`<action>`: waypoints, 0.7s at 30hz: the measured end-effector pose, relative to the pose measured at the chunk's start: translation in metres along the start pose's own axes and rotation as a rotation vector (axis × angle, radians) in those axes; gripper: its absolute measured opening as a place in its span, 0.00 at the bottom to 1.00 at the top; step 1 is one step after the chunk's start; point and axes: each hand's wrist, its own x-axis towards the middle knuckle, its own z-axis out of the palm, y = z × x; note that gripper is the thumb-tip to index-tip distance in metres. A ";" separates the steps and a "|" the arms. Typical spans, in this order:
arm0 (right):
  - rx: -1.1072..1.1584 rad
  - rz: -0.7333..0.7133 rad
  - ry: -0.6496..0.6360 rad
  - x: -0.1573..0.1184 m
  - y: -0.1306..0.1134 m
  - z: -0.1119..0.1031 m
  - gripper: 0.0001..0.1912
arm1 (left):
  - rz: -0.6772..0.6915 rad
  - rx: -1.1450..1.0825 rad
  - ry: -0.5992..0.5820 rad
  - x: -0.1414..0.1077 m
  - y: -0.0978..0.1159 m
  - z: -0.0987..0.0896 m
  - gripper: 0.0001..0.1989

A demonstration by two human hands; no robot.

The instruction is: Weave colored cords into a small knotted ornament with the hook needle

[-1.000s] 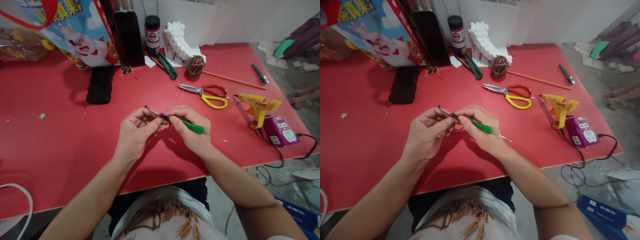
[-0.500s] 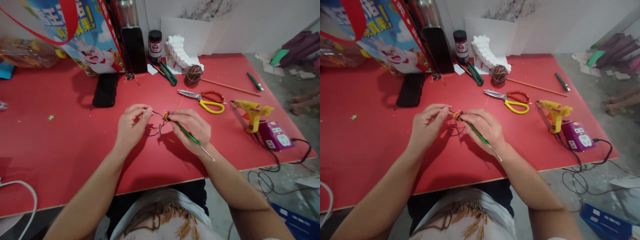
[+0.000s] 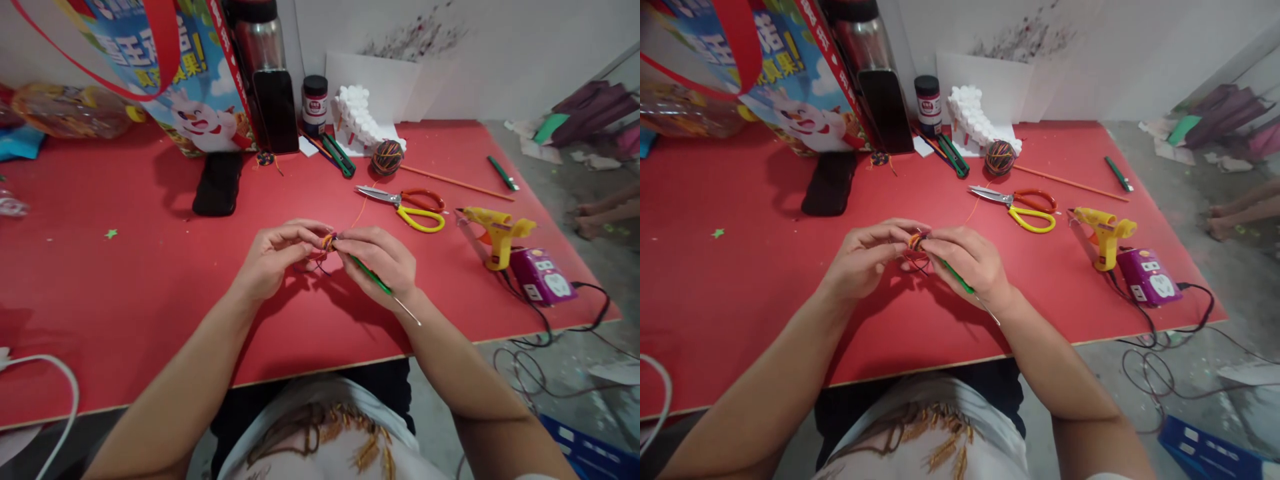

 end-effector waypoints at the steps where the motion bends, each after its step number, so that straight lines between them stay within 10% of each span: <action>1: 0.022 0.005 -0.007 0.000 0.000 0.000 0.17 | -0.032 -0.028 -0.025 0.000 -0.001 0.001 0.03; 21: 0.127 0.004 -0.116 0.001 -0.002 -0.003 0.15 | -0.008 -0.052 0.036 0.002 -0.006 0.009 0.18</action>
